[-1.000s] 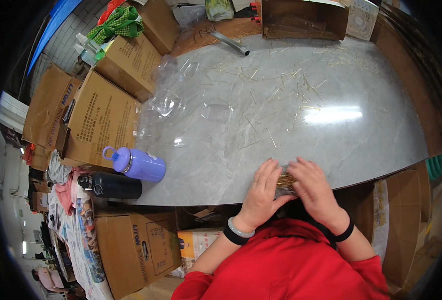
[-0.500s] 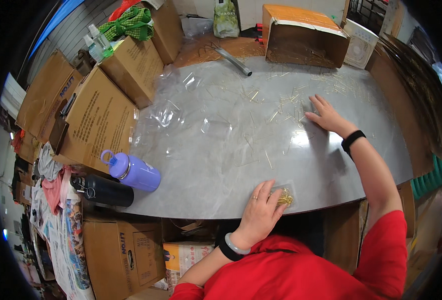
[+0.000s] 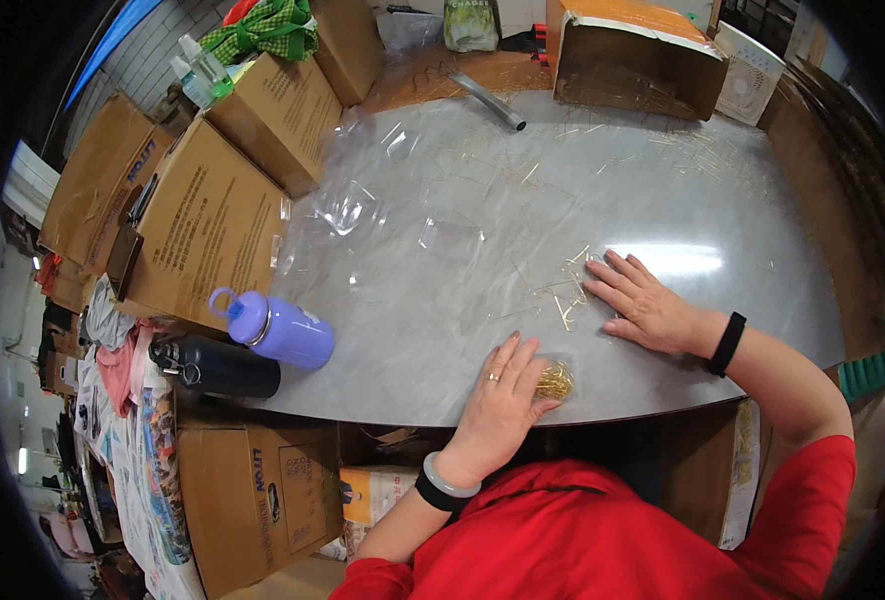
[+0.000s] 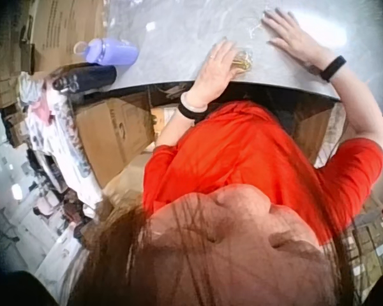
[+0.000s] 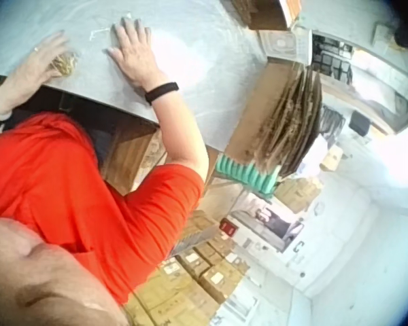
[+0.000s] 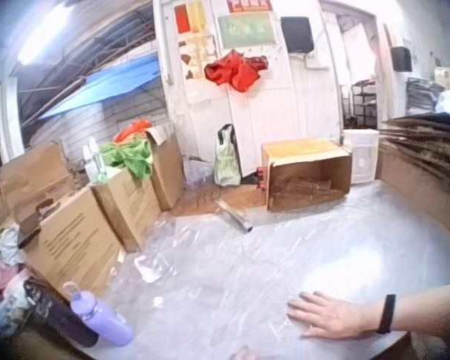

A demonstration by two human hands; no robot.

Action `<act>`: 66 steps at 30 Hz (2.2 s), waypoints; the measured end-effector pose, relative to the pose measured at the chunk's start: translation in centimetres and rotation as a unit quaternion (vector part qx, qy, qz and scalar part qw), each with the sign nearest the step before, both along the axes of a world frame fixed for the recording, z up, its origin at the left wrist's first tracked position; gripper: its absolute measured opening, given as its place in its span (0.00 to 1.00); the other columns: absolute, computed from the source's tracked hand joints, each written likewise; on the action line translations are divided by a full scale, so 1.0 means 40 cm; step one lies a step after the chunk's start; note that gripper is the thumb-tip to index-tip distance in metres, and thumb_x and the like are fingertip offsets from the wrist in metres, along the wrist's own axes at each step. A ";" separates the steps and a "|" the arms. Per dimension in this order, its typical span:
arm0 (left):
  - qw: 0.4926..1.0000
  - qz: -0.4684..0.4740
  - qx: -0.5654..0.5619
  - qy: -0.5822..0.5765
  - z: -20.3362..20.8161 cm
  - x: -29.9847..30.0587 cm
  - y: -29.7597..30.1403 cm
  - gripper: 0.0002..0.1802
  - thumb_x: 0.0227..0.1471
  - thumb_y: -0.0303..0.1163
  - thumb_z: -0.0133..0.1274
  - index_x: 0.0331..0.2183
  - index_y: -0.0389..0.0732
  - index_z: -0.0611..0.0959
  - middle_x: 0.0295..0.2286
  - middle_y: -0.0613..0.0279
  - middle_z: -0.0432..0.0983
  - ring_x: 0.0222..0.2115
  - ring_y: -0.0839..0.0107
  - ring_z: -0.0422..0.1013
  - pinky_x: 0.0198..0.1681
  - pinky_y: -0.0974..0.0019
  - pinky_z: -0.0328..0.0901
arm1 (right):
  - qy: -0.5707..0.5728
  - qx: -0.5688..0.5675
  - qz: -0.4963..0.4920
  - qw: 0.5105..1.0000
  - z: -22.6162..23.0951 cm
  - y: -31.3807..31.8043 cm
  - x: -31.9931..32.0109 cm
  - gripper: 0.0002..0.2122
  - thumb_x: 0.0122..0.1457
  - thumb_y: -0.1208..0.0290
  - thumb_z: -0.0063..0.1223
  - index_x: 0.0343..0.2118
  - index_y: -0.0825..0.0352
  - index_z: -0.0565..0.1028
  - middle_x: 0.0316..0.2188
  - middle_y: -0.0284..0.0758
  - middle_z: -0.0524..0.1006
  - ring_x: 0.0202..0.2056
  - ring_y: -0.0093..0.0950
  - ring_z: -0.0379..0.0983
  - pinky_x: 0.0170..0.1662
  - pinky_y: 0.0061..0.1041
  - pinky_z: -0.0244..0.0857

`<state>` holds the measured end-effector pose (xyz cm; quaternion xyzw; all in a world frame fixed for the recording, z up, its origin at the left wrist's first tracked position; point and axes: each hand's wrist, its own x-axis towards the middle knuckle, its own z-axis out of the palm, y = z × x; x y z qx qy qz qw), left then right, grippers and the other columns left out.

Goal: Gathering and grouping gold-colored wire/twine items on a table for packaging.

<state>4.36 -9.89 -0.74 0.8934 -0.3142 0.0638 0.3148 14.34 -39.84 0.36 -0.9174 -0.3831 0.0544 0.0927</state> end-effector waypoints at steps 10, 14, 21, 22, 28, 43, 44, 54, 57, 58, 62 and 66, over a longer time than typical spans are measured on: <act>1.000 0.006 0.000 0.014 0.003 -0.017 0.029 0.35 0.55 0.36 0.61 0.59 0.32 0.67 0.62 0.43 0.57 0.65 0.43 0.52 0.65 0.50 0.54 | 0.002 0.024 0.053 0.998 0.039 0.048 -0.057 0.23 0.65 0.58 0.51 0.60 0.60 0.66 0.66 0.44 0.59 0.68 0.50 0.49 0.70 0.50 0.45; 0.999 0.007 0.035 -0.004 0.009 0.002 0.065 0.35 0.53 0.36 0.62 0.58 0.34 0.69 0.62 0.44 0.57 0.65 0.43 0.52 0.65 0.49 0.55 | 0.084 0.062 0.030 0.994 0.078 0.016 -0.099 0.18 0.59 0.69 0.58 0.51 0.63 0.70 0.61 0.43 0.64 0.67 0.48 0.52 0.68 0.49 0.50; 0.979 0.166 -0.040 -0.109 0.034 -0.034 0.104 0.27 0.48 0.34 0.66 0.49 0.35 0.78 0.50 0.47 0.71 0.51 0.48 0.68 0.52 0.50 0.64 | 0.008 0.048 -0.213 0.976 0.078 -0.003 -0.263 0.32 0.59 0.59 0.59 0.64 0.64 0.62 0.67 0.52 0.55 0.68 0.59 0.45 0.69 0.54 0.44; 0.980 0.164 -0.039 -0.109 0.025 -0.054 0.103 0.27 0.48 0.34 0.66 0.49 0.35 0.78 0.50 0.47 0.71 0.51 0.48 0.68 0.52 0.50 0.64 | 0.009 0.049 -0.215 0.975 0.062 0.001 -0.280 0.32 0.59 0.59 0.59 0.64 0.64 0.62 0.67 0.52 0.55 0.68 0.59 0.45 0.69 0.54 0.44; 0.997 0.069 -0.024 -0.031 0.016 -0.091 -0.001 0.18 0.47 0.29 0.65 0.41 0.34 0.82 0.42 0.49 0.75 0.40 0.50 0.71 0.43 0.55 0.68 | -0.087 0.122 -0.260 0.954 -0.033 0.081 -0.301 0.27 0.60 0.65 0.58 0.61 0.67 0.65 0.65 0.48 0.61 0.67 0.52 0.51 0.69 0.51 0.47; 0.995 0.048 0.090 -0.024 0.027 0.021 -0.108 0.44 0.44 0.40 0.68 0.58 0.29 0.68 0.58 0.43 0.62 0.59 0.43 0.58 0.62 0.47 0.56 | -0.156 0.169 -0.345 0.910 0.023 0.063 -0.394 0.18 0.48 0.67 0.68 0.44 0.60 0.80 0.39 0.34 0.73 0.44 0.38 0.66 0.47 0.34 0.61; 0.993 0.041 0.104 -0.040 0.023 0.026 -0.114 0.47 0.44 0.39 0.68 0.60 0.29 0.66 0.59 0.44 0.61 0.62 0.43 0.55 0.64 0.46 0.53 | -0.156 0.171 -0.347 0.909 0.009 0.067 -0.387 0.18 0.48 0.67 0.68 0.44 0.60 0.80 0.39 0.34 0.73 0.44 0.38 0.66 0.47 0.34 0.61; 0.998 -0.004 0.063 -0.020 -0.029 -0.010 -0.131 0.42 0.52 0.32 0.62 0.63 0.33 0.62 0.60 0.44 0.60 0.63 0.42 0.55 0.66 0.41 0.51 | -0.043 0.135 -0.130 0.981 0.087 0.086 -0.269 0.14 0.51 0.78 0.52 0.42 0.67 0.76 0.39 0.40 0.74 0.42 0.40 0.71 0.47 0.34 0.69; 0.999 0.017 0.030 -0.023 -0.029 -0.024 -0.136 0.41 0.52 0.30 0.62 0.63 0.32 0.62 0.58 0.44 0.62 0.61 0.42 0.57 0.65 0.42 0.52 | -0.125 0.075 -0.080 0.986 0.090 0.093 -0.155 0.15 0.52 0.76 0.53 0.44 0.69 0.76 0.44 0.42 0.74 0.45 0.40 0.71 0.48 0.34 0.69; 0.999 0.029 0.017 -0.030 -0.028 -0.026 -0.137 0.41 0.51 0.29 0.62 0.62 0.32 0.62 0.57 0.43 0.62 0.61 0.42 0.58 0.65 0.44 0.54 | -0.184 0.067 -0.043 0.980 0.072 0.098 -0.118 0.15 0.54 0.74 0.55 0.45 0.69 0.76 0.45 0.41 0.74 0.46 0.40 0.70 0.49 0.34 0.68; 0.998 0.041 -0.055 -0.012 -0.020 -0.027 -0.129 0.42 0.49 0.29 0.64 0.62 0.31 0.63 0.57 0.42 0.62 0.59 0.42 0.60 0.63 0.49 0.57 | -0.131 0.048 -0.050 0.989 0.037 0.099 -0.054 0.16 0.58 0.65 0.56 0.46 0.69 0.76 0.47 0.41 0.74 0.46 0.40 0.70 0.49 0.35 0.68; 0.999 0.047 -0.018 0.016 0.021 -0.032 -0.060 0.41 0.47 0.30 0.66 0.60 0.32 0.66 0.56 0.43 0.64 0.56 0.43 0.62 0.60 0.51 0.60 | -0.041 0.059 -0.042 0.996 0.082 0.087 -0.146 0.25 0.54 0.54 0.63 0.50 0.67 0.75 0.48 0.40 0.73 0.48 0.40 0.69 0.51 0.37 0.65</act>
